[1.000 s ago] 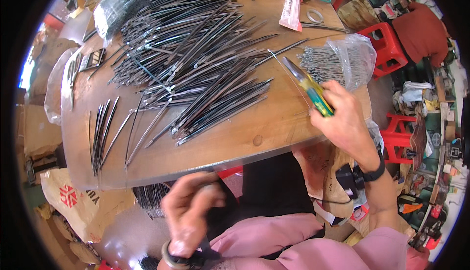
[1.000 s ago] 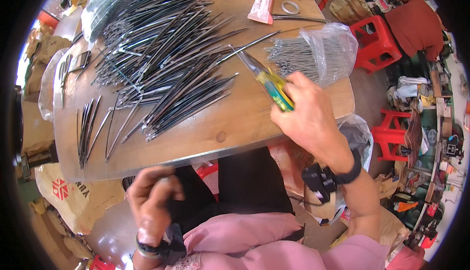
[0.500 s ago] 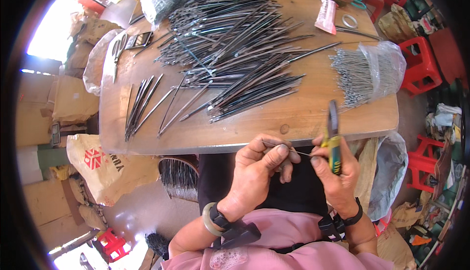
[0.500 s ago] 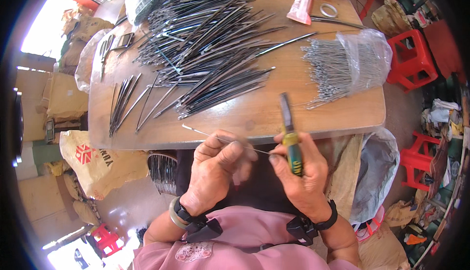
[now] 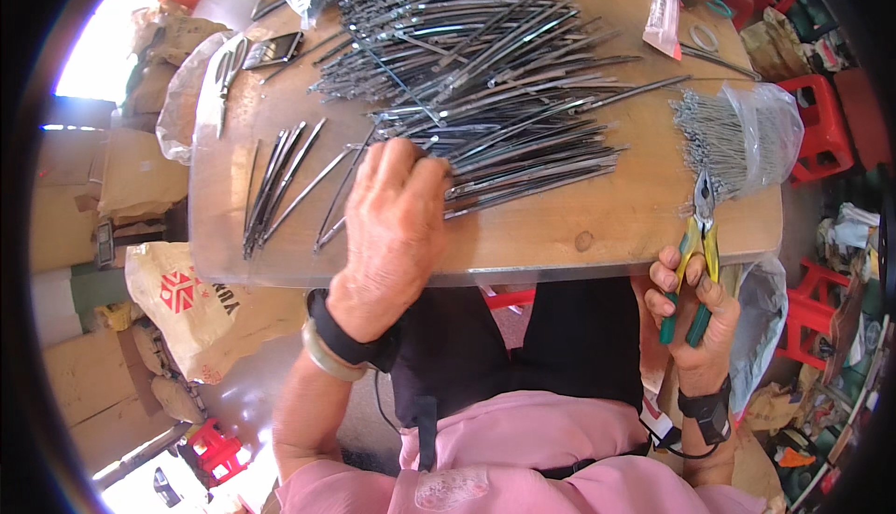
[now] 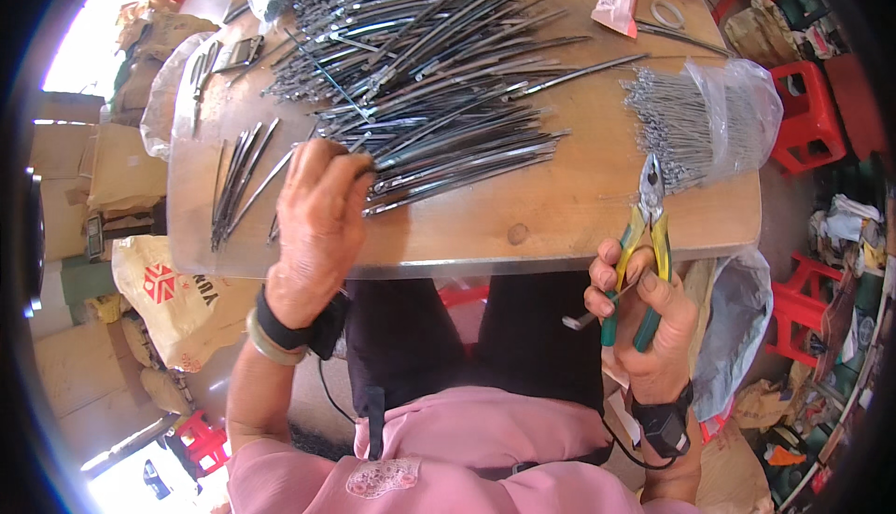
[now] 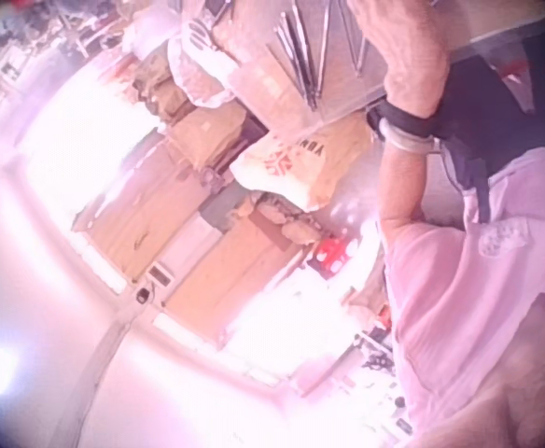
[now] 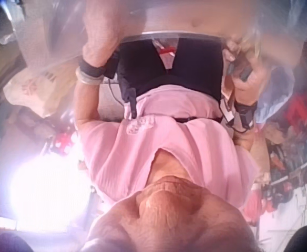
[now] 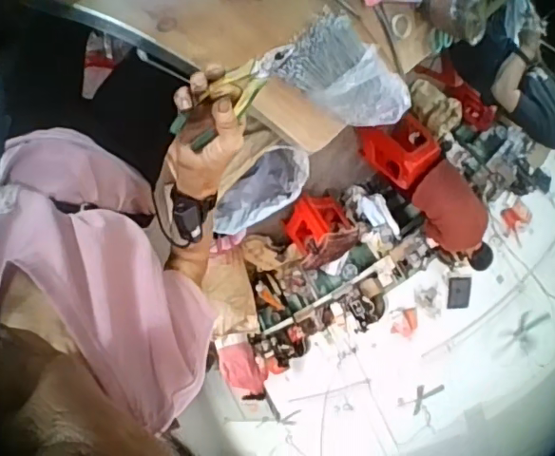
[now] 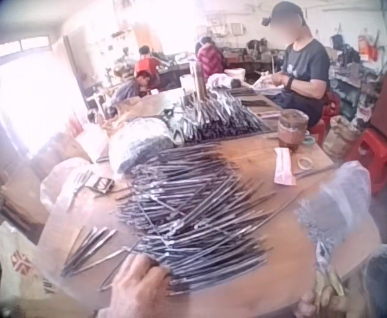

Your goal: The person uses pliers to bend the ends of thin metal rods. They pick up individual rods from a pile on a wooden table, use the pliers to shape the tip of each rod into a small hook, and then place the finished rod aside.

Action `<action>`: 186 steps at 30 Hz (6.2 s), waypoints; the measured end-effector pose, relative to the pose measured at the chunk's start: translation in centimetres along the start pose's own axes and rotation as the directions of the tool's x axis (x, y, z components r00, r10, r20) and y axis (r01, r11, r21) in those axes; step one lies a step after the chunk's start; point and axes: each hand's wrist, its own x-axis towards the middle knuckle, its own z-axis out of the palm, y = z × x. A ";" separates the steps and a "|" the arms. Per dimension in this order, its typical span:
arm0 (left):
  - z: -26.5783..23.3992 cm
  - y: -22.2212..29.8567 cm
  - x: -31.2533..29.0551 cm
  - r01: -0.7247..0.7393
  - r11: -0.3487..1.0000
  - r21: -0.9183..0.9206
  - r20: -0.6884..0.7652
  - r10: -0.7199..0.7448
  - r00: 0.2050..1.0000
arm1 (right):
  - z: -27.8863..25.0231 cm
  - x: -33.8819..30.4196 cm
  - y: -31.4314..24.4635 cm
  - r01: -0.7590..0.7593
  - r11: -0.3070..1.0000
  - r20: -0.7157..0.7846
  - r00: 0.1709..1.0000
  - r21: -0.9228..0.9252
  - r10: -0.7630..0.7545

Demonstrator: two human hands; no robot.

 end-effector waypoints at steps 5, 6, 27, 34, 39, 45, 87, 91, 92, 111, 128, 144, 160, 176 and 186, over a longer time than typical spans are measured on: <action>-2.8 0.6 -1.3 0.200 0.949 -0.242 0.030 -0.198 0.980 | -0.4 0.3 -0.3 -0.006 1.000 0.159 0.987 -0.026 0.010; -2.8 1.1 -2.5 0.362 0.851 -0.381 0.073 -0.363 0.929 | -0.4 0.1 -0.3 0.010 0.999 0.175 0.985 -0.049 -0.001; -5.0 7.1 -7.2 0.483 -0.527 -0.699 0.715 -0.494 0.495 | -1.6 -2.5 -3.6 0.276 0.686 0.154 0.960 -0.674 -0.234; -1.5 9.3 -5.9 0.589 -0.702 -0.401 0.851 -0.046 0.523 | -0.4 -3.1 -5.0 0.367 0.593 0.200 0.923 -0.717 -0.329; -0.6 11.2 -7.6 0.724 -0.452 -0.521 0.852 -0.221 0.475 | -0.5 -3.9 -6.9 0.463 0.272 0.350 0.858 -0.843 -0.375; -0.6 11.9 -9.0 0.815 -0.200 -0.544 0.828 -0.285 0.483 | 1.8 -2.7 -5.3 0.498 -0.259 0.552 0.806 -0.827 -0.213; -1.9 7.0 -5.9 0.898 -0.063 -0.436 0.898 0.037 0.439 | 4.7 -0.1 0.0 0.704 -0.297 0.702 0.700 -0.645 0.133; -0.9 8.8 -5.2 0.915 -0.255 -0.311 0.933 0.100 0.345 | 4.9 0.2 0.7 0.728 -0.288 0.724 0.675 -0.622 0.141; -0.6 8.8 -5.4 0.910 -0.310 -0.276 0.931 0.148 0.332 | 4.7 0.4 0.9 0.735 -0.293 0.733 0.666 -0.612 0.138; 0.7 12.5 -8.4 0.694 -0.626 -0.354 0.885 0.015 0.465 | 2.4 -1.2 1.4 0.152 0.663 0.093 0.988 -0.733 -0.125; 2.0 12.8 -9.6 0.569 -0.778 -0.265 0.919 -0.025 0.393 | 2.7 -0.4 3.7 0.102 0.690 0.001 0.989 -0.716 -0.145; 1.8 12.9 -9.5 0.563 -0.758 -0.329 0.917 -0.115 0.382 | 2.7 -0.1 4.4 0.077 0.676 0.042 0.997 -0.733 -0.067; 0.9 12.9 -8.7 0.594 -0.545 -0.592 0.802 -0.330 0.497 | 1.2 -1.6 0.6 0.322 0.219 0.280 0.939 -0.921 -0.200; -0.3 11.3 -6.6 0.702 -0.187 -0.687 0.704 -0.409 0.580 | 1.8 -2.3 0.5 0.531 -0.038 0.508 0.827 -0.847 0.241; -2.8 7.2 -8.0 0.668 -0.157 -0.728 0.650 -0.468 0.598 | 5.8 0.0 3.9 0.694 -0.135 0.641 0.711 -0.708 0.291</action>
